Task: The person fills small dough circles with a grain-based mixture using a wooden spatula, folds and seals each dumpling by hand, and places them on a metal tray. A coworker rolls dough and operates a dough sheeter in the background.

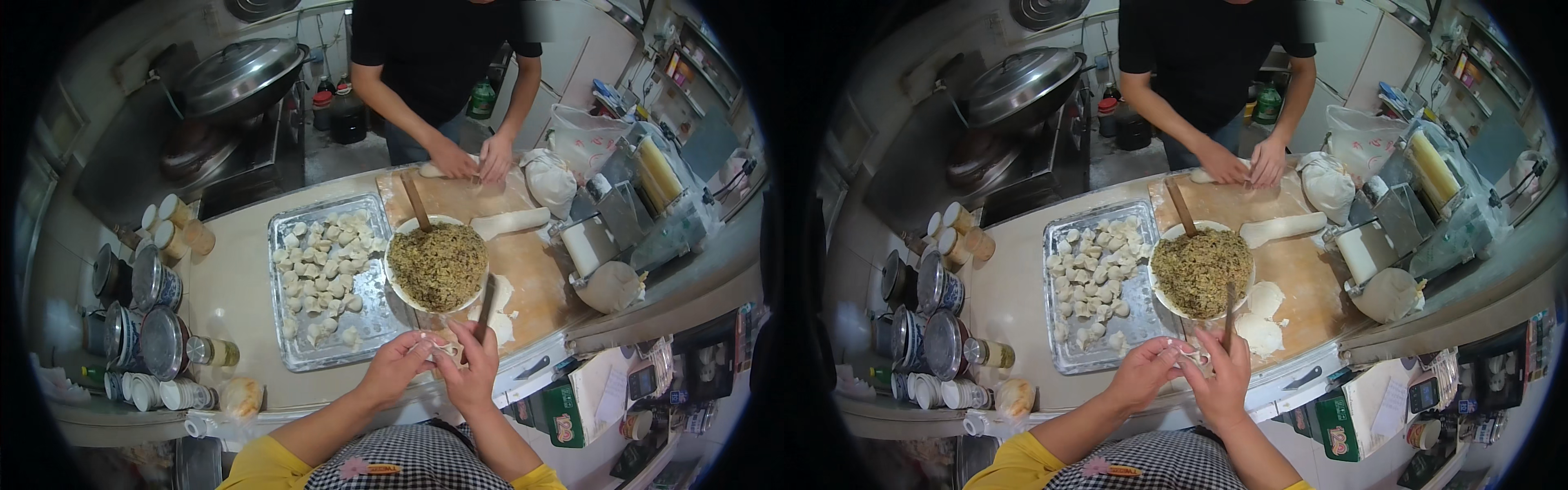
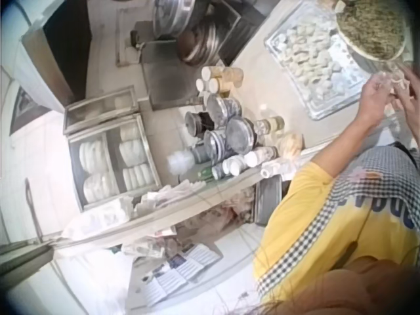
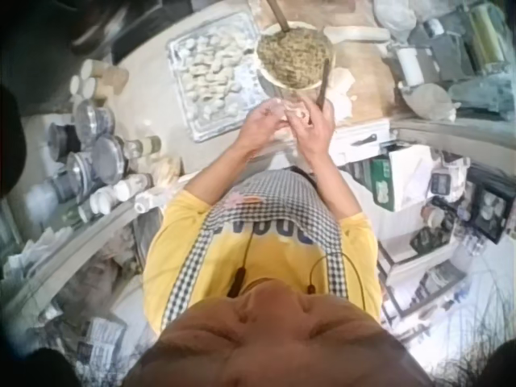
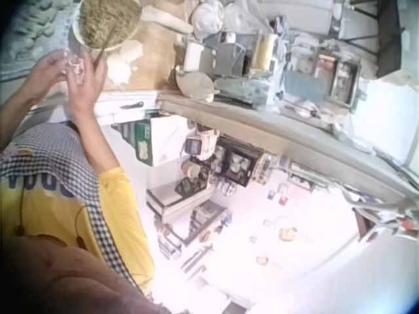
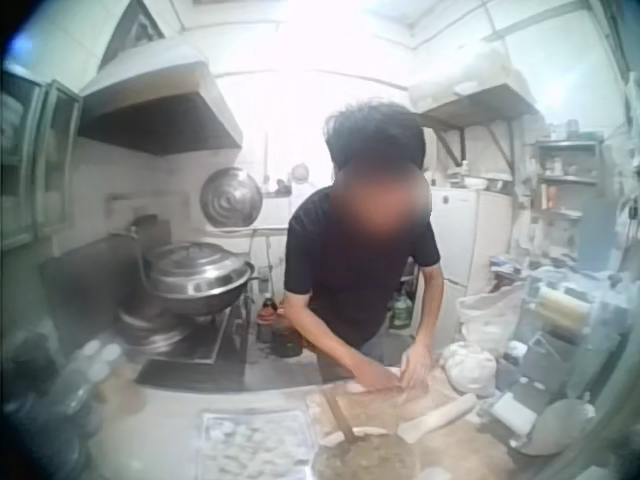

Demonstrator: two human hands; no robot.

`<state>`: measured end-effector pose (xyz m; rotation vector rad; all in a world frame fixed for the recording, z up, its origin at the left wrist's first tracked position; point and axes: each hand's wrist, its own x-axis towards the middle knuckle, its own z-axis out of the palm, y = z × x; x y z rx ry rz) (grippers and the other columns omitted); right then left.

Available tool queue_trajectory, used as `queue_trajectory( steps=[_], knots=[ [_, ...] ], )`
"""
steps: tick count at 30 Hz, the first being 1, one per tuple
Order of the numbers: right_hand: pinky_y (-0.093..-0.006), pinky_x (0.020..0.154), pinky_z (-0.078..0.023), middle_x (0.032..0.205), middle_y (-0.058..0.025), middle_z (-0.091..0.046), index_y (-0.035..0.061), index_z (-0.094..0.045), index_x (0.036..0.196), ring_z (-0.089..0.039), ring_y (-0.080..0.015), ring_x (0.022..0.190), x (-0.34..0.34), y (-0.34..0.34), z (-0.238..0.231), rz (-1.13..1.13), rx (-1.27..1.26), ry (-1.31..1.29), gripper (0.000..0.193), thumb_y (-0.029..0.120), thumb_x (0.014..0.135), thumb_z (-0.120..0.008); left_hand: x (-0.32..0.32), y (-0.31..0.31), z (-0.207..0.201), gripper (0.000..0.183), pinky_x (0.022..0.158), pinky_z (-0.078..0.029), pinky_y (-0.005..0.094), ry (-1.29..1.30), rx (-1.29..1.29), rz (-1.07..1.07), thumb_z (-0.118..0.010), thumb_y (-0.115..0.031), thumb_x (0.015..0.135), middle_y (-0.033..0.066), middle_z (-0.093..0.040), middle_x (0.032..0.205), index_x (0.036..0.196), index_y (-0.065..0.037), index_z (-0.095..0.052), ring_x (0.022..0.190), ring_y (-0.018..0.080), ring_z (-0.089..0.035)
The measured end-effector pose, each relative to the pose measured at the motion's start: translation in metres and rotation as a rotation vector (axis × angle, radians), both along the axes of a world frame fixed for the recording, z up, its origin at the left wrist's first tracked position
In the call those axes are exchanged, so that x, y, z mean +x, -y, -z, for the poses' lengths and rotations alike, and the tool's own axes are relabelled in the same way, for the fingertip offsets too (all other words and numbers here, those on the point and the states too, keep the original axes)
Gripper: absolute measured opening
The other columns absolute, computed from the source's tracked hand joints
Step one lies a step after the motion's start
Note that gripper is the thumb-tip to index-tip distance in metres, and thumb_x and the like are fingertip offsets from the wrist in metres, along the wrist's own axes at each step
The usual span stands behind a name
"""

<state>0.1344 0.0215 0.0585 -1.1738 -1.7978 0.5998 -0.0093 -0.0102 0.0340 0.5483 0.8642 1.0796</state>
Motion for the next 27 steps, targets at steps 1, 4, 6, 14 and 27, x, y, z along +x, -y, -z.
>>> queue_trajectory(
  steps=[1,4,6,14,27],
  knots=[
    [-0.0346,0.076,-0.046,0.091,-0.0066,-0.062,0.0065,-0.073,0.089,-0.055,-0.0249,0.086,-0.001,-0.003,-0.002,-0.018,0.049,0.061,0.012,0.009,0.078,-0.071,0.000,0.001,0.000,0.029,0.092,-0.052,0.0342,0.030,0.023,0.007,-0.047,-0.012,0.101,0.0082,-0.054,0.125,0.129,-0.002,-0.048,0.113,0.0169,-0.056],
    [-0.0361,0.082,-0.045,0.099,-0.0079,-0.063,0.0061,-0.072,0.098,-0.054,-0.0276,0.092,0.004,0.000,0.005,-0.064,0.168,0.113,0.019,0.011,0.081,-0.066,0.009,0.000,-0.022,0.027,0.088,-0.053,0.0325,0.014,-0.026,-0.085,-0.045,-0.018,0.103,0.0068,-0.059,0.118,0.124,-0.002,-0.054,0.105,0.0153,-0.060],
    [-0.0384,0.081,-0.046,0.101,-0.0106,-0.062,0.0044,-0.071,0.102,-0.055,-0.0307,0.095,0.000,0.002,-0.002,-0.052,0.073,-0.023,0.022,0.010,0.082,-0.064,0.005,0.000,-0.021,0.028,0.085,-0.052,0.0296,0.105,-0.062,-0.041,-0.042,-0.021,0.104,0.0053,-0.060,0.113,0.120,-0.003,-0.057,0.099,0.0126,-0.059],
    [-0.0366,0.069,-0.052,0.086,-0.0178,-0.066,-0.0010,-0.069,0.095,-0.065,-0.0321,0.075,-0.010,0.001,0.004,-0.134,-0.014,0.000,0.028,0.017,0.093,-0.048,0.022,0.012,-0.007,0.032,0.082,-0.046,0.0262,-0.471,0.270,-0.143,-0.037,-0.023,0.105,0.0046,-0.061,0.098,0.114,-0.001,-0.058,0.090,0.0111,-0.055],
    [-0.0291,0.066,-0.050,0.093,-0.0092,-0.064,0.0021,-0.067,0.098,-0.064,-0.0214,0.076,-0.002,0.003,-0.001,-0.079,-0.237,-0.116,0.012,0.009,0.089,-0.064,0.015,-0.008,0.014,0.037,0.101,-0.042,0.0421,0.277,-0.014,-0.374,-0.031,-0.025,0.106,0.0122,-0.059,0.117,0.118,0.000,-0.055,0.106,0.0240,-0.057]
  ],
)
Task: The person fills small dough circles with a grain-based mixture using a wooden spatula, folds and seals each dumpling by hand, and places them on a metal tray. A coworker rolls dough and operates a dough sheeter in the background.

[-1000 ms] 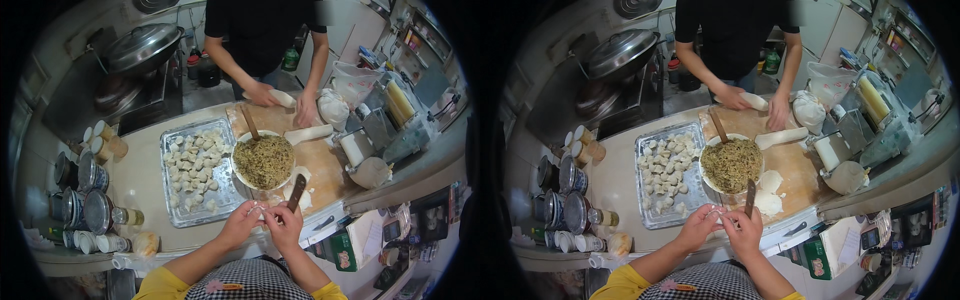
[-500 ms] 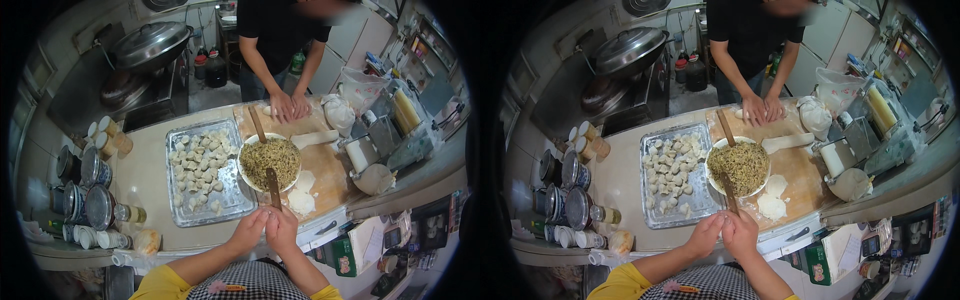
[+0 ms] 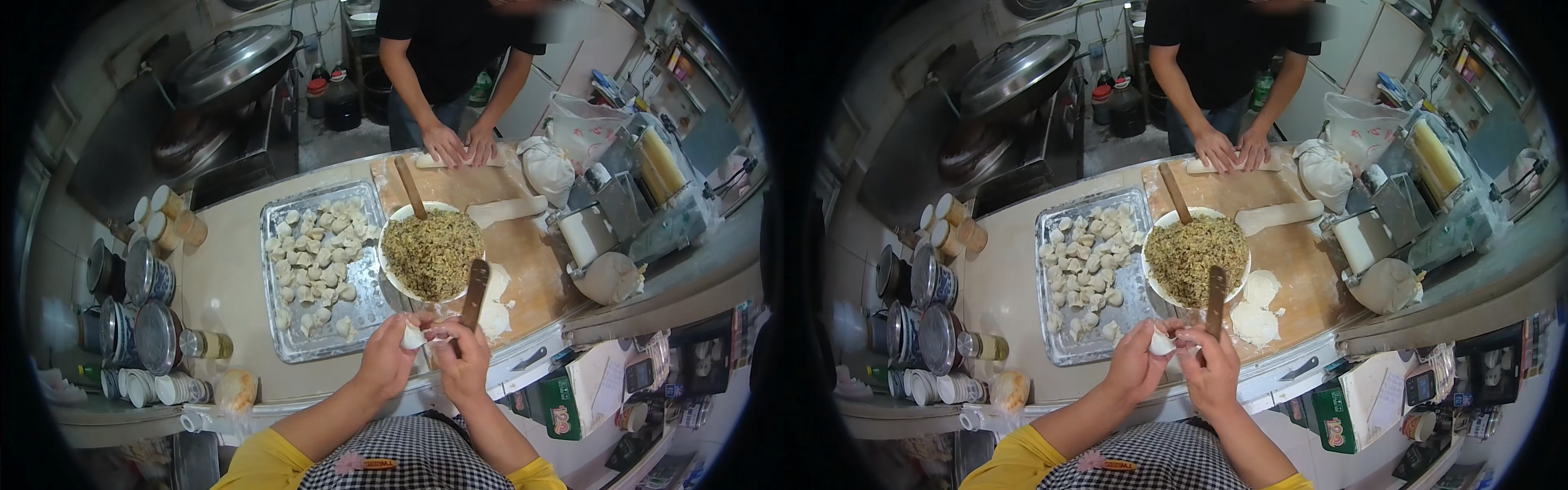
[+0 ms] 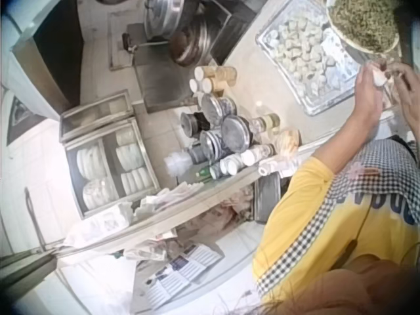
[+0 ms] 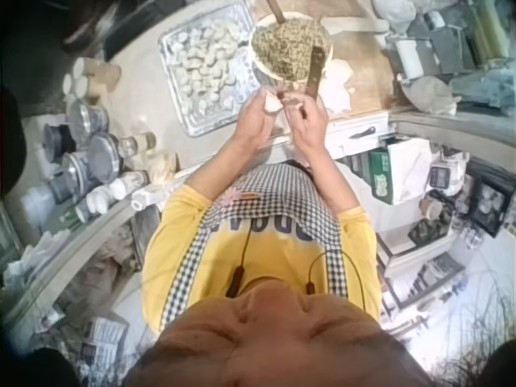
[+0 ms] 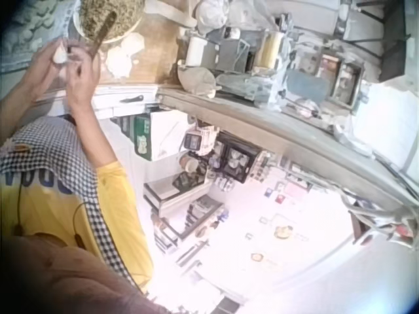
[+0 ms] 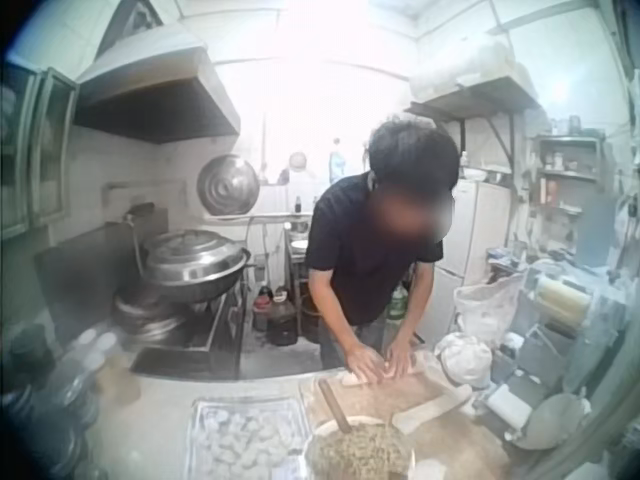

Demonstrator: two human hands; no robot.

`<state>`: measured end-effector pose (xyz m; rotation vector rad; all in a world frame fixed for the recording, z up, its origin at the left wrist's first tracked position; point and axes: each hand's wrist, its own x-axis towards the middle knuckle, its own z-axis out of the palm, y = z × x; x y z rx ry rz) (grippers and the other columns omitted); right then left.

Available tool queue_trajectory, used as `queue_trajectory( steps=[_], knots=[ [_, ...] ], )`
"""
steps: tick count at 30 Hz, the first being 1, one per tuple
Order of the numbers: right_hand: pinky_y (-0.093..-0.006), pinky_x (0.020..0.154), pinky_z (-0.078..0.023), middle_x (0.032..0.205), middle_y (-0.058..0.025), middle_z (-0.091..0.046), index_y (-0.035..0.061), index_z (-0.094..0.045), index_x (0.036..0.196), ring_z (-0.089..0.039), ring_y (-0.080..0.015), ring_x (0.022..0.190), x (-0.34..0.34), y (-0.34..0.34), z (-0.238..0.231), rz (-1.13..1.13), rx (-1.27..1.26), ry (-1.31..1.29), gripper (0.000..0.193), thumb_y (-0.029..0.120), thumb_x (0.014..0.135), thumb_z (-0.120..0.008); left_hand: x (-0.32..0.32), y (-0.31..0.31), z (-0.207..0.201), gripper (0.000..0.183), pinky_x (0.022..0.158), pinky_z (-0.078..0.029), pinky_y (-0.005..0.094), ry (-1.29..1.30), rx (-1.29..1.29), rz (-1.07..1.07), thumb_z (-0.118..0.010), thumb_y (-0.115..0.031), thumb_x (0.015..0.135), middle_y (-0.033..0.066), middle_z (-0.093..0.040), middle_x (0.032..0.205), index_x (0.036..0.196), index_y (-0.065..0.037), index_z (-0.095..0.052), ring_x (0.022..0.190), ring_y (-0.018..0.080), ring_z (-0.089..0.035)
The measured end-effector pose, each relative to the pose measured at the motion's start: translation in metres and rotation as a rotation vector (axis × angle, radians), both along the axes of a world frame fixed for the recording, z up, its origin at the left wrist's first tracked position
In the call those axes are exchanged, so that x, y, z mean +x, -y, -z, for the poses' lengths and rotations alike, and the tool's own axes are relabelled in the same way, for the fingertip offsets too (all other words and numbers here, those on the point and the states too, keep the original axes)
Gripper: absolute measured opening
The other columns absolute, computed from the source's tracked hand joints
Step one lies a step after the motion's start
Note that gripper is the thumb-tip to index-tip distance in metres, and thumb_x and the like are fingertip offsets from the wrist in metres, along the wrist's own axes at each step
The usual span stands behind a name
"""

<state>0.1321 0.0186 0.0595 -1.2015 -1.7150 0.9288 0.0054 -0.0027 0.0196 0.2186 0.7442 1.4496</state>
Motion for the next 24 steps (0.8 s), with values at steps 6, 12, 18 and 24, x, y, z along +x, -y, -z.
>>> queue_trajectory(
  steps=[6,12,18,24],
  knots=[
    [-0.0235,0.057,-0.048,0.084,-0.0052,-0.063,0.0013,-0.062,0.095,-0.060,-0.0088,0.069,0.011,0.006,0.027,0.058,-0.041,-0.106,0.010,0.005,0.087,-0.067,-0.008,-0.003,-0.025,0.031,0.099,-0.044,0.0387,0.168,-0.090,0.218,-0.042,-0.020,0.103,0.0104,-0.058,0.121,0.122,0.001,-0.056,0.108,0.0199,-0.056],
    [-0.0233,0.059,-0.050,0.084,-0.0052,-0.063,-0.0004,-0.061,0.095,-0.061,-0.0098,0.068,0.024,0.001,0.008,-0.088,-0.566,-0.281,0.011,0.004,0.087,-0.068,-0.027,0.016,-0.008,0.019,0.071,-0.048,0.0265,-0.564,-0.003,0.337,-0.060,-0.016,0.095,0.0042,-0.066,0.099,0.106,-0.001,-0.064,0.081,0.0142,-0.060],
    [-0.0228,0.059,-0.050,0.084,-0.0052,-0.064,-0.0014,-0.061,0.095,-0.062,-0.0103,0.067,0.038,0.021,0.009,-0.199,-0.720,-0.357,0.012,0.002,0.087,-0.068,-0.030,0.032,-0.022,0.017,0.064,-0.049,0.0347,-1.272,0.400,0.335,-0.065,-0.018,0.088,0.0121,-0.065,0.081,0.089,-0.002,-0.066,0.072,0.0268,-0.063],
    [-0.0229,0.053,-0.048,0.076,-0.0057,-0.063,-0.0013,-0.061,0.095,-0.059,-0.0092,0.059,0.046,0.045,0.014,-0.153,-0.655,-0.236,0.010,0.002,0.087,-0.067,-0.027,0.048,-0.014,0.013,0.061,-0.049,0.0333,-1.227,0.452,0.340,-0.067,-0.014,0.086,0.0106,-0.066,0.078,0.091,-0.002,-0.067,0.068,0.0249,-0.064]
  ],
)
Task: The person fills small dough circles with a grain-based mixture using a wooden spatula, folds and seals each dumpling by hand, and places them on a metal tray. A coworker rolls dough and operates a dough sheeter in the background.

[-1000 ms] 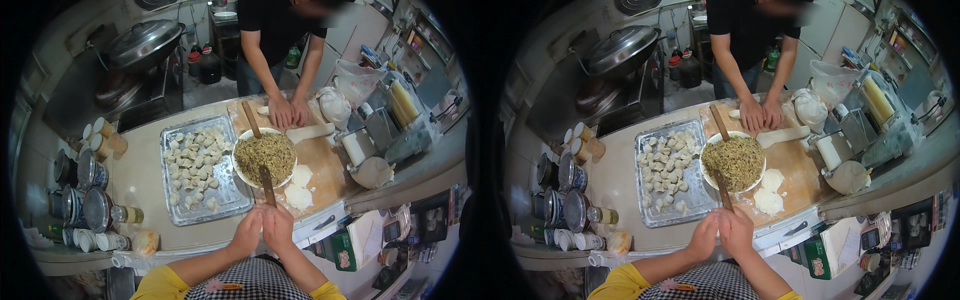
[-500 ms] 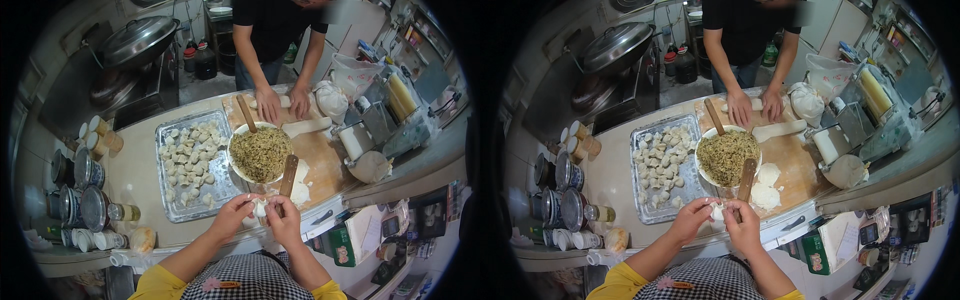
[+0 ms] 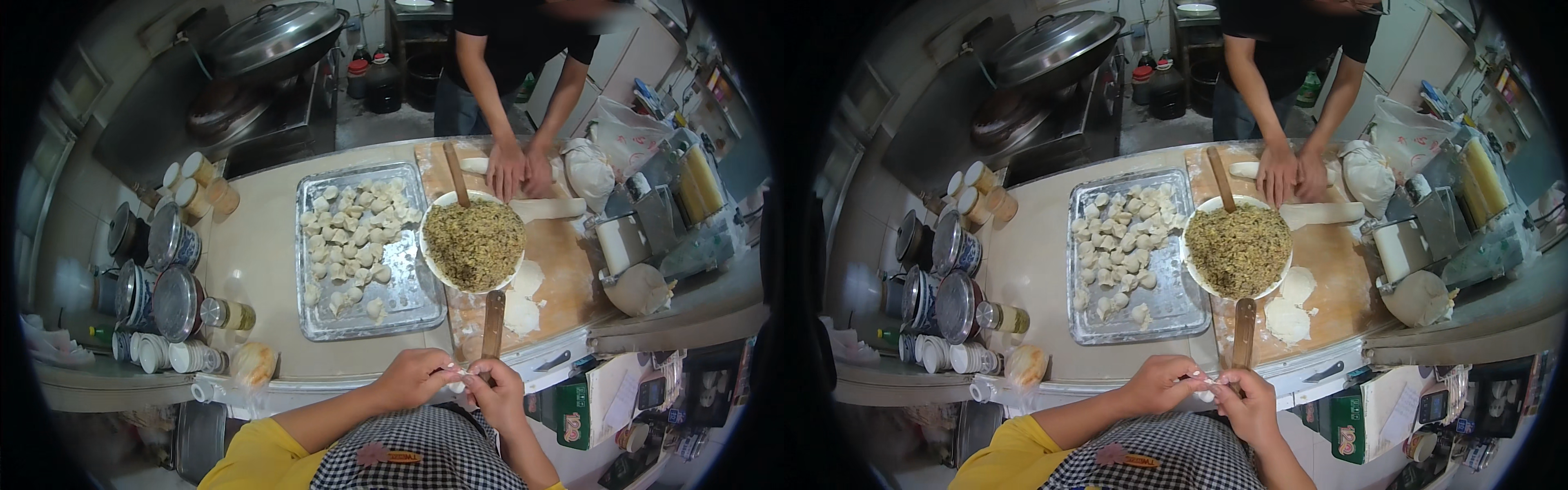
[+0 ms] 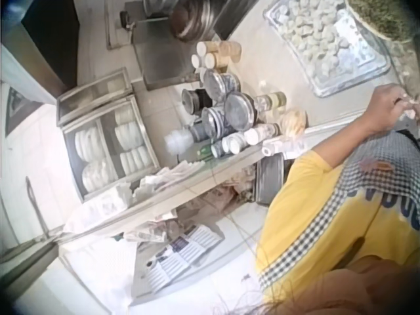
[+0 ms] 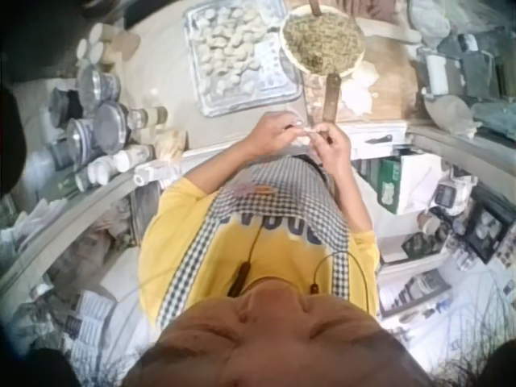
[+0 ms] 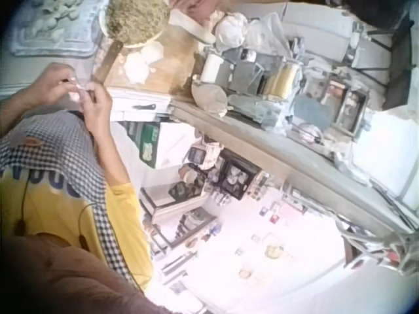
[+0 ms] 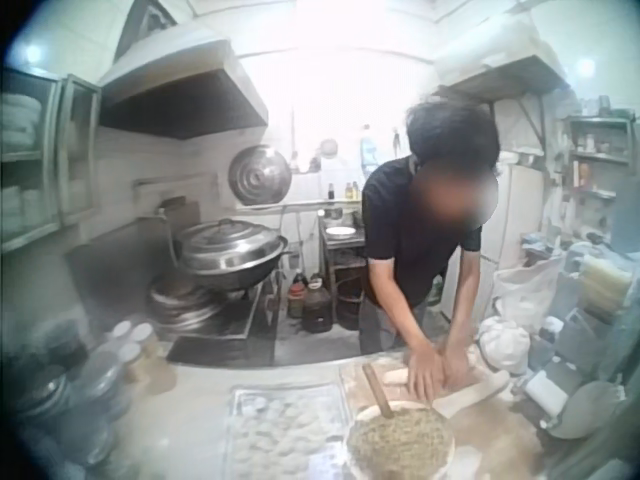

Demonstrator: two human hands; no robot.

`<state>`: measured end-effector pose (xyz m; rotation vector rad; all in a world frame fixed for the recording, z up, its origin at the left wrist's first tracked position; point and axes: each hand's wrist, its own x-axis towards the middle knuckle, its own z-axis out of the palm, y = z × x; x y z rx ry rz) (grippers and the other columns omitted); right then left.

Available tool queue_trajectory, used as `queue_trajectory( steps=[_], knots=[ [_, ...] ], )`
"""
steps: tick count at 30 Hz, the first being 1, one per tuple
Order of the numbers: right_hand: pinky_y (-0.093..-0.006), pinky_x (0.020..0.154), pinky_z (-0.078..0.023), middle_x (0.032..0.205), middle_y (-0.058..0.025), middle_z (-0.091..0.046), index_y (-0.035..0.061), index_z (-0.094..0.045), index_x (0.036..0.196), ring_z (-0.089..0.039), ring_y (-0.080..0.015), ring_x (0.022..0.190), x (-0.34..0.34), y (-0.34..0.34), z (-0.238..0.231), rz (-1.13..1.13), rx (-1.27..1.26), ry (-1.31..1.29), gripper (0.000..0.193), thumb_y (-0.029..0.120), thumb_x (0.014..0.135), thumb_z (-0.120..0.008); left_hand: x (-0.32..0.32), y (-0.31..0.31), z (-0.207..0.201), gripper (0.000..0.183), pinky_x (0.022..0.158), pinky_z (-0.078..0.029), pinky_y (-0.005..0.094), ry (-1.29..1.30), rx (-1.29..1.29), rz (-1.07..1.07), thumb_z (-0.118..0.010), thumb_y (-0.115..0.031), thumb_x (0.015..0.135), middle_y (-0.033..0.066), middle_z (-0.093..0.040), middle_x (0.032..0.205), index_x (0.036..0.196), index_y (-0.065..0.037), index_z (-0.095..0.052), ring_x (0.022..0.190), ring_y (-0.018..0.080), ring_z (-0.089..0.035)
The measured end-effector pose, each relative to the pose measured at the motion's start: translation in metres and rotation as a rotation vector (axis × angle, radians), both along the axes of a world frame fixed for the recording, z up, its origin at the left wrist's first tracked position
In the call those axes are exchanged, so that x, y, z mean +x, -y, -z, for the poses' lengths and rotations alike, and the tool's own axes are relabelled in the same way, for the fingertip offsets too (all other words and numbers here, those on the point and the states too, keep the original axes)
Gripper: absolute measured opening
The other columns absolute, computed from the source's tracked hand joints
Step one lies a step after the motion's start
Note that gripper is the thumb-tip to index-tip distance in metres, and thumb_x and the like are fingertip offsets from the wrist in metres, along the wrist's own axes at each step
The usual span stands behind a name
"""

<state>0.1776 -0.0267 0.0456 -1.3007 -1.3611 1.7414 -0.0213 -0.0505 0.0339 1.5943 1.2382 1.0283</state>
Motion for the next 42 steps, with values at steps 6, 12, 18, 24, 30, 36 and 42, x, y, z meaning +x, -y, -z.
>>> queue_trajectory(
  steps=[6,12,18,24,30,36,42],
  knots=[
    [-0.0251,0.053,-0.046,0.075,-0.0075,-0.062,-0.0007,-0.063,0.087,-0.059,-0.0113,0.059,-0.005,0.009,0.002,-0.045,0.343,0.201,0.008,0.004,0.085,-0.069,-0.001,0.014,0.011,0.019,0.062,-0.049,0.0332,0.404,-0.448,0.013,-0.071,-0.017,0.085,0.0112,-0.067,0.081,0.094,-0.001,-0.068,0.070,0.0222,-0.065],
    [-0.0317,0.060,-0.050,0.078,-0.0119,-0.064,0.0029,-0.068,0.094,-0.064,-0.0242,0.067,-0.012,0.017,0.009,-0.157,0.441,0.237,0.011,0.008,0.084,-0.069,-0.015,0.019,0.003,0.020,0.069,-0.050,0.0381,-0.033,-0.214,0.088,-0.066,-0.020,0.086,0.0145,-0.066,0.086,0.093,-0.001,-0.066,0.077,0.0312,-0.064],
    [-0.0349,0.063,-0.051,0.083,-0.0145,-0.066,0.0040,-0.069,0.100,-0.065,-0.0286,0.070,-0.003,-0.009,0.038,0.062,0.453,0.346,0.014,0.008,0.088,-0.063,-0.095,0.024,0.049,0.014,0.072,-0.052,0.0389,-0.460,-0.077,-0.207,-0.066,-0.008,0.083,0.0150,-0.065,0.087,0.096,-0.003,-0.067,0.081,0.0341,-0.064],
    [-0.0292,0.068,-0.050,0.085,-0.0101,-0.069,0.0032,-0.069,0.100,-0.063,-0.0164,0.072,0.068,-0.079,0.116,0.297,0.461,0.636,0.014,0.010,0.091,-0.061,-0.156,0.013,0.053,0.017,0.075,-0.050,0.0421,-0.645,-0.101,-0.524,-0.064,-0.003,0.082,0.0171,-0.064,0.092,0.098,-0.001,-0.067,0.085,0.0363,-0.062],
    [-0.0337,0.072,-0.050,0.087,-0.0133,-0.068,0.0020,-0.070,0.098,-0.064,-0.0242,0.078,0.070,-0.079,0.132,0.426,0.553,0.617,0.015,0.009,0.090,-0.059,-0.171,-0.025,0.104,0.010,0.074,-0.048,0.0444,-0.773,0.073,-0.555,-0.066,-0.010,0.081,0.0169,-0.061,0.083,0.088,-0.003,-0.067,0.082,0.0364,-0.059],
    [-0.0324,0.077,-0.051,0.090,-0.0128,-0.069,0.0010,-0.069,0.100,-0.065,-0.0227,0.083,0.069,-0.080,0.132,0.439,0.474,0.648,0.017,0.011,0.092,-0.057,-0.149,-0.046,0.126,0.020,0.075,-0.048,0.0457,-0.966,-0.110,-0.500,-0.071,-0.020,0.076,0.0151,-0.062,0.084,0.084,-0.004,-0.065,0.084,0.0372,-0.058],
    [-0.0288,0.073,-0.050,0.089,-0.0095,-0.068,-0.0004,-0.068,0.100,-0.062,-0.0153,0.078,0.070,-0.081,0.134,0.477,0.569,0.621,0.018,0.011,0.094,-0.057,-0.136,-0.060,0.137,0.021,0.071,-0.047,0.0479,-1.030,0.021,-0.546,-0.072,-0.020,0.074,0.0148,-0.059,0.081,0.082,-0.003,-0.062,0.080,0.0353,-0.058]
  ],
)
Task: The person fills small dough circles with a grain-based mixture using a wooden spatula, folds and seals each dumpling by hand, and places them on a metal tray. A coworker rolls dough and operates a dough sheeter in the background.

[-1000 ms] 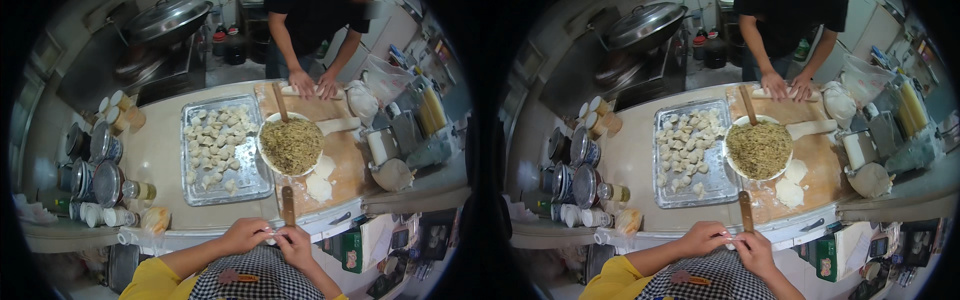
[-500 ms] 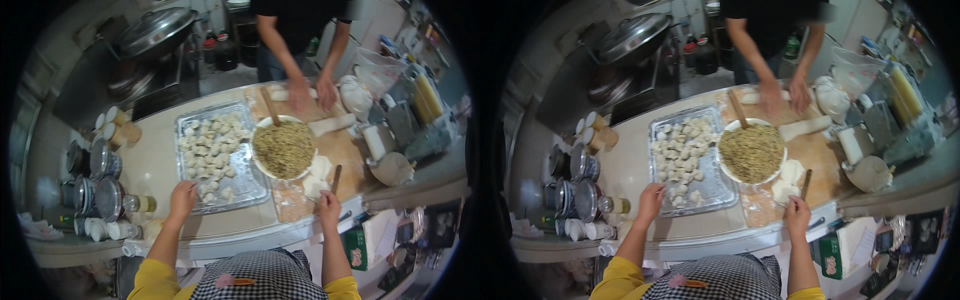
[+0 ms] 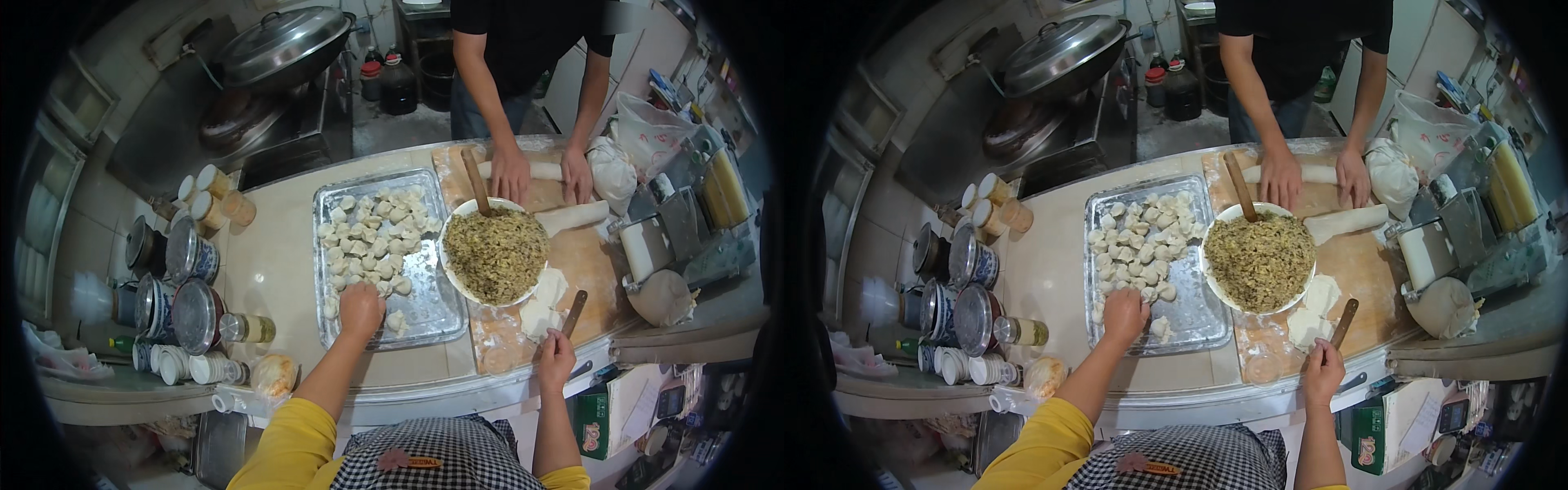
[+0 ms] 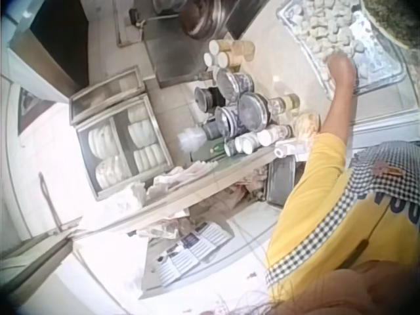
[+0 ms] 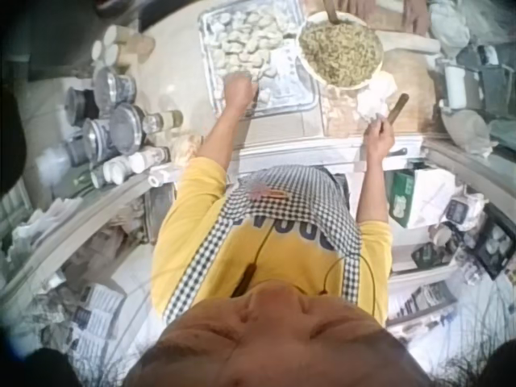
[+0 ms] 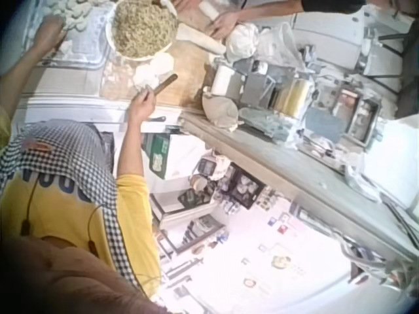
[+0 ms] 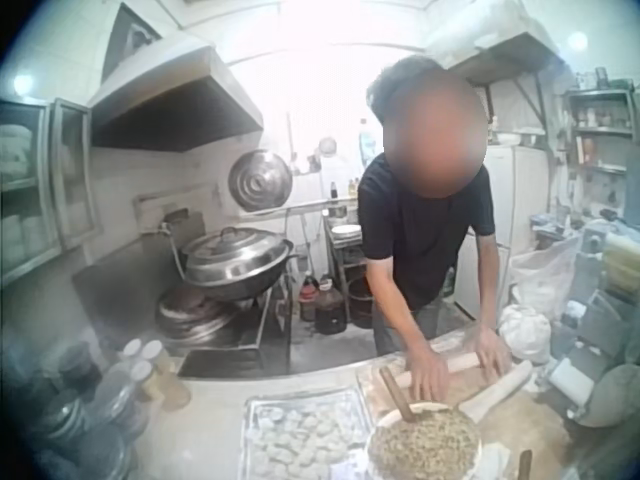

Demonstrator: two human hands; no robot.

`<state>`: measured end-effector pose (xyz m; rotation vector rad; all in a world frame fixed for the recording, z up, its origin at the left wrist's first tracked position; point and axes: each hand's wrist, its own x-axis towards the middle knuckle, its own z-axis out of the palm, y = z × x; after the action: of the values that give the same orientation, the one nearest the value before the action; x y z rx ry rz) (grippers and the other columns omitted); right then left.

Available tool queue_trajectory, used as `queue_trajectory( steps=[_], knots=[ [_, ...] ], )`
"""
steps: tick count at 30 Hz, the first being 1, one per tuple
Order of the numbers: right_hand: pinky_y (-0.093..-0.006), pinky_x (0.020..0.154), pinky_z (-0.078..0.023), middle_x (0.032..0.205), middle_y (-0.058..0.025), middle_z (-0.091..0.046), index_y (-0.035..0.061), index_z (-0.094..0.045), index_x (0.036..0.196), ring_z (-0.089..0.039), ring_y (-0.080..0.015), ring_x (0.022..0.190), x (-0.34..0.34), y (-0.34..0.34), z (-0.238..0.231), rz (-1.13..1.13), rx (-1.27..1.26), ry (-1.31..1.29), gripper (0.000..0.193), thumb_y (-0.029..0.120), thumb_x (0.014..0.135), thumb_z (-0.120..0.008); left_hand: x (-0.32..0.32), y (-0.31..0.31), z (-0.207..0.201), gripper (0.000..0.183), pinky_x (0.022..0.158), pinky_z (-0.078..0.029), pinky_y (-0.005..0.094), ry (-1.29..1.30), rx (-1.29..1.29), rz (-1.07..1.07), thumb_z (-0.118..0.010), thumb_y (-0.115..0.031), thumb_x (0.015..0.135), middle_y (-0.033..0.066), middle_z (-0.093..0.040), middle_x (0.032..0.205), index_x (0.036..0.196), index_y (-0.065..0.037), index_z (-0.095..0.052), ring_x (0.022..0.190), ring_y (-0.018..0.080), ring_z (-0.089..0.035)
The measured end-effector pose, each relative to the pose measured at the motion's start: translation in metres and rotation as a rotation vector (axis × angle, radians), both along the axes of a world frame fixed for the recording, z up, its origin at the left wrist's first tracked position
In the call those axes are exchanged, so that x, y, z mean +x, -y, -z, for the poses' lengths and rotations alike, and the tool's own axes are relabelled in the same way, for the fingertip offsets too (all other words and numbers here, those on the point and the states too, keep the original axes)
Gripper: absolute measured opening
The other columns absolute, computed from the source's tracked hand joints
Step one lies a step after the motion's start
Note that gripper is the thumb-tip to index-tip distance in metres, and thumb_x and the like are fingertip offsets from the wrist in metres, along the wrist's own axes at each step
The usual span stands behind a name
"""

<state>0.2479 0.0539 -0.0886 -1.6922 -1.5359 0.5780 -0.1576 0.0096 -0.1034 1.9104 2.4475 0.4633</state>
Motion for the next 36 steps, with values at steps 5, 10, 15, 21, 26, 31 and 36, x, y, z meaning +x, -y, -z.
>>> queue_trajectory(
  steps=[5,10,15,21,26,31,36],
  knots=[
    [-0.0263,0.068,-0.049,0.087,-0.0074,-0.068,0.0006,-0.069,0.098,-0.060,-0.0121,0.074,-0.018,0.024,-0.035,-0.085,0.014,-0.127,0.013,0.007,0.092,-0.059,0.010,0.005,-0.044,0.016,0.067,-0.050,0.0372,0.549,-0.071,-0.009,-0.062,-0.016,0.087,0.0124,-0.064,0.078,0.092,0.000,-0.059,0.073,0.0253,-0.065],
    [-0.0249,0.065,-0.047,0.085,-0.0081,-0.064,0.0042,-0.070,0.098,-0.060,-0.0145,0.070,-0.088,0.036,-0.107,-0.598,-0.001,-0.103,0.013,0.004,0.087,-0.063,0.038,0.011,-0.130,0.014,0.069,-0.052,0.0284,0.974,-0.429,0.258,-0.054,-0.011,0.095,0.0079,-0.070,0.079,0.105,-0.001,-0.058,0.074,0.0183,-0.070],
    [-0.0294,0.062,-0.047,0.084,-0.0084,-0.061,0.0057,-0.069,0.099,-0.060,-0.0211,0.068,-0.130,0.021,-0.130,-0.744,-0.277,-0.352,0.016,0.010,0.084,-0.070,0.051,0.020,-0.169,0.015,0.068,-0.053,0.0288,0.942,-0.504,0.558,-0.057,-0.013,0.095,0.0064,-0.071,0.081,0.106,-0.003,-0.059,0.074,0.0171,-0.070],
    [-0.0311,0.060,-0.047,0.081,-0.0089,-0.062,0.0045,-0.069,0.092,-0.060,-0.0213,0.066,-0.127,0.035,-0.131,-0.767,-0.315,-0.317,0.015,0.013,0.080,-0.074,0.071,0.043,-0.157,0.016,0.063,-0.050,0.0263,1.281,-0.436,0.309,-0.062,-0.016,0.094,0.0045,-0.067,0.079,0.103,-0.002,-0.060,0.070,0.0110,-0.065],
    [-0.0348,0.057,-0.047,0.079,-0.0106,-0.061,0.0048,-0.068,0.086,-0.060,-0.0272,0.065,-0.127,0.056,-0.124,-0.735,-0.076,-0.204,0.009,0.009,0.080,-0.072,0.088,0.067,-0.124,0.016,0.064,-0.048,0.0241,1.543,-0.388,0.099,-0.064,-0.014,0.092,0.0037,-0.065,0.085,0.102,-0.001,-0.063,0.072,0.0088,-0.061],
    [-0.0388,0.058,-0.048,0.079,-0.0110,-0.060,0.0048,-0.067,0.088,-0.060,-0.0314,0.067,-0.126,0.062,-0.116,-0.798,0.025,-0.169,0.007,0.006,0.081,-0.069,0.099,0.076,-0.134,0.017,0.070,-0.048,0.0323,1.097,-0.241,0.256,-0.061,-0.015,0.092,0.0106,-0.064,0.088,0.102,0.000,-0.062,0.079,0.0212,-0.061],
    [-0.0397,0.064,-0.051,0.088,-0.0113,-0.063,0.0069,-0.066,0.104,-0.063,-0.0321,0.074,-0.129,0.062,-0.105,-0.714,-0.028,-0.067,0.021,0.006,0.084,-0.064,0.063,0.066,-0.080,0.029,0.078,-0.048,0.0370,0.735,-0.209,0.270,-0.068,-0.017,0.087,0.0154,-0.061,0.101,0.112,-0.004,-0.060,0.090,0.0284,-0.060]
  ],
)
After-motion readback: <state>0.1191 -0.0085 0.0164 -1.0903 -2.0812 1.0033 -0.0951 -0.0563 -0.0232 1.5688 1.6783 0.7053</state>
